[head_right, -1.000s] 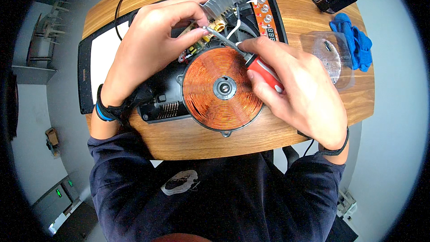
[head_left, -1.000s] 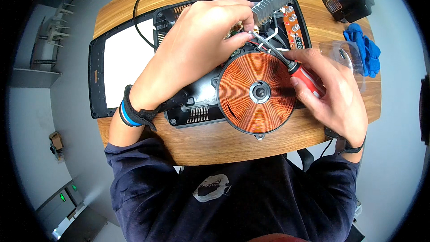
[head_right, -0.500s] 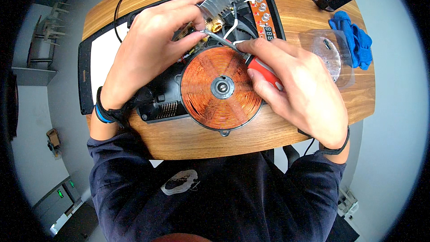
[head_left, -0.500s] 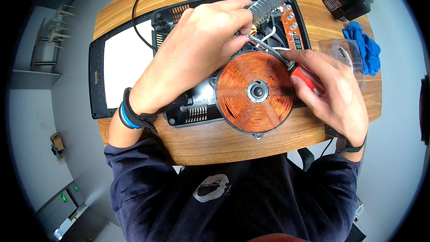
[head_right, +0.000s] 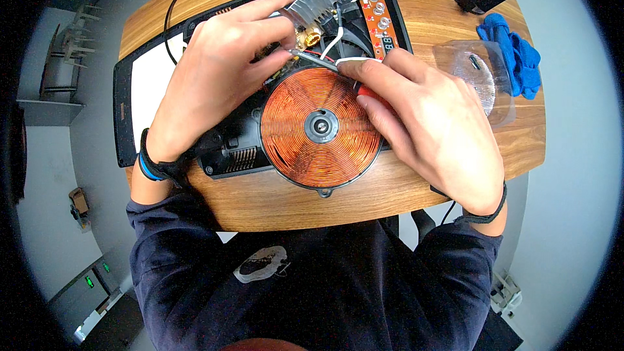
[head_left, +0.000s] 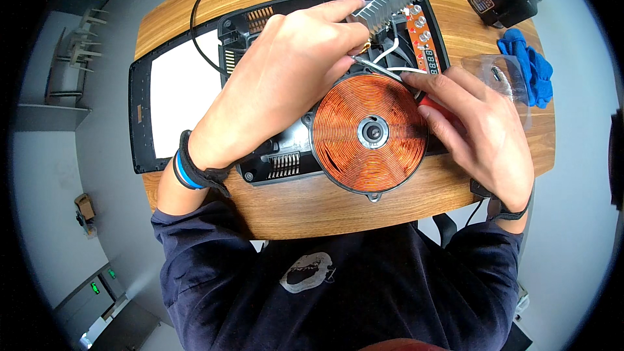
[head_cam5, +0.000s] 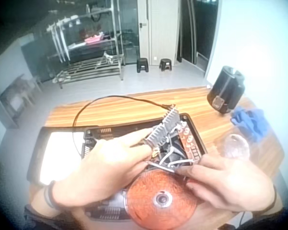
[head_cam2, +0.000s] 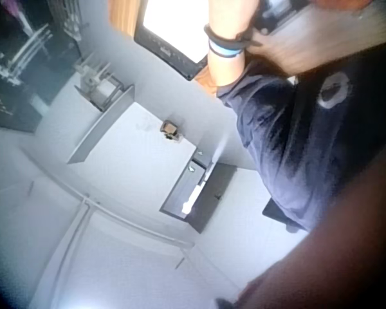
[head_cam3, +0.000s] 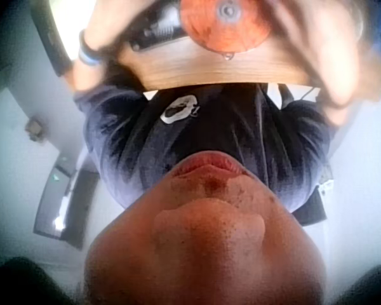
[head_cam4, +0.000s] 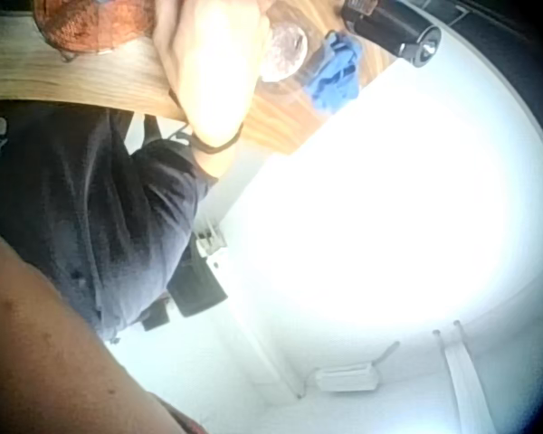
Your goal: The person uses a screwdriver to remove screws from a green circuit board attached to a heatsink inside an open electronic device. They loosen multiple screws, lift the board, and set it aside on the table.
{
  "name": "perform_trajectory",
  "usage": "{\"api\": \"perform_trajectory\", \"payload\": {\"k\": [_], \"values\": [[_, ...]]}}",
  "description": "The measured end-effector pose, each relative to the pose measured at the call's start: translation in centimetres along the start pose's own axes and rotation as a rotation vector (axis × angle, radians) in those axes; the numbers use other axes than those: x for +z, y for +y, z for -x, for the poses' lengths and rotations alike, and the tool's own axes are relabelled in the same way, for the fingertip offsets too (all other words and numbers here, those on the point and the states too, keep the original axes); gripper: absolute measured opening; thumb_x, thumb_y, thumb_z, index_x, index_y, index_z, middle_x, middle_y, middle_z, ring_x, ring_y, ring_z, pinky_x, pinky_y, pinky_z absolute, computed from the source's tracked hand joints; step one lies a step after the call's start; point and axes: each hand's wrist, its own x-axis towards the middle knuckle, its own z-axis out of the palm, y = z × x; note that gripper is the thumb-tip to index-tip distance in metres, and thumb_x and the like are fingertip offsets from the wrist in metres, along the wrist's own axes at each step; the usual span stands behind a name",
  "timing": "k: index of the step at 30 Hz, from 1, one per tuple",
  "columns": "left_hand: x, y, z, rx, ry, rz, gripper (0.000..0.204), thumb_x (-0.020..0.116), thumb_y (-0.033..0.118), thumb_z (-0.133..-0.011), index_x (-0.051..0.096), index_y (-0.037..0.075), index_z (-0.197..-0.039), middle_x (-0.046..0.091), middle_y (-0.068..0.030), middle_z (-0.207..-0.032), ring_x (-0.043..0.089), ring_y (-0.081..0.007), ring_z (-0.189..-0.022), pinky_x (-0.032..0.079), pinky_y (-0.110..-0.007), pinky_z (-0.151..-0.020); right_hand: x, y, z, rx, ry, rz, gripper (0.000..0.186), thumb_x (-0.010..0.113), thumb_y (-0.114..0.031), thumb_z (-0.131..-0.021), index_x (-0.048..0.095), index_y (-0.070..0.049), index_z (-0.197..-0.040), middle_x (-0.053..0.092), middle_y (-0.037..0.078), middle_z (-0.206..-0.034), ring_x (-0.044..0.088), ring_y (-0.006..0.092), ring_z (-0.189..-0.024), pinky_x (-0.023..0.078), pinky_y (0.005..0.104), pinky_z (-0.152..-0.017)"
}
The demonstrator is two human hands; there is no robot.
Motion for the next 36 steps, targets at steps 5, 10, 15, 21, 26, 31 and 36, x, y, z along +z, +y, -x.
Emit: {"api": "perform_trajectory", "payload": {"k": [5,10,15,21,26,31,36], "values": [[0.2,0.6,0.0,-0.041,-0.023,-0.046,0.012,0.08,0.004,-0.088,0.073,0.004,-0.098,0.074,-0.0139,-0.145,0.077,-0.0401,-0.1,0.064,-0.046,-0.083,0.3,-0.5,0.1,0.002,0.013,0.078,0.039,0.071,-0.007,-0.102,0.076,-0.013,-0.14,0.068,0.013,-0.1,0.072,0.0357,-0.086,0.058,0.0452,-0.075],[0.2,0.6,0.1,-0.031,-0.053,-0.093,0.012,0.081,0.005,-0.088,0.074,0.004,-0.099,0.074,-0.012,-0.146,0.078,-0.0392,-0.1,0.065,-0.045,-0.084,0.3,0.0,0.0,-0.009,0.002,0.096,0.039,0.071,-0.008,-0.103,0.076,-0.014,-0.141,0.068,0.013,-0.1,0.072,0.0354,-0.085,0.057,0.0452,-0.075],[0.2,0.6,0.2,-0.025,-0.029,-0.094,0.014,0.082,0.005,-0.087,0.074,0.004,-0.098,0.073,-0.0119,-0.147,0.078,-0.0383,-0.101,0.065,-0.044,-0.084,0.4,0.2,-0.2,-0.015,0.001,0.069,0.039,0.072,-0.009,-0.102,0.077,-0.014,-0.14,0.068,0.013,-0.1,0.072,0.0355,-0.086,0.058,0.0454,-0.076],[0.1,0.4,0.3,-0.038,-0.026,-0.043,0.018,0.086,0.005,-0.085,0.072,0.005,-0.097,0.073,-0.0125,-0.147,0.077,-0.0398,-0.104,0.064,-0.043,-0.086,0.3,0.5,-0.3,-0.049,0.019,0.076,0.039,0.074,-0.008,-0.101,0.077,-0.013,-0.14,0.068,0.013,-0.1,0.072,0.0353,-0.087,0.057,0.0452,-0.076],[-0.1,0.1,0.3,-0.04,-0.011,0.044,0.03,0.089,0.0,-0.081,0.069,0.004,-0.102,0.074,-0.0144,-0.146,0.076,-0.0417,-0.112,0.063,-0.043,-0.089,0.5,0.6,-0.1,-0.036,0.023,0.059,0.039,0.074,-0.009,-0.1,0.078,-0.013,-0.139,0.068,0.013,-0.1,0.072,0.0351,-0.087,0.057,0.0455,-0.076],[-0.3,-0.6,0.5,-0.09,-0.035,0.106,0.044,0.088,-0.003,-0.087,0.059,0.002,-0.121,0.076,-0.0174,-0.14,0.081,-0.033,-0.111,0.067,-0.038,-0.091,0.6,0.7,-0.1,-0.026,0.021,0.056,0.038,0.075,-0.008,-0.1,0.077,-0.01,-0.138,0.069,0.014,-0.101,0.072,0.0353,-0.087,0.057,0.0454,-0.076],[0.3,-1.3,0.2,-0.263,-0.027,0.288,0.047,0.085,-0.002,-0.096,0.056,0.001,-0.132,0.079,-0.0182,-0.131,0.084,-0.0246,-0.108,0.069,-0.034,-0.092,0.6,0.9,0.1,0.022,0.037,-0.007,0.039,0.075,-0.006,-0.1,0.074,-0.006,-0.139,0.073,0.018,-0.108,0.074,0.0395,-0.095,0.059,0.0457,-0.083]]}}
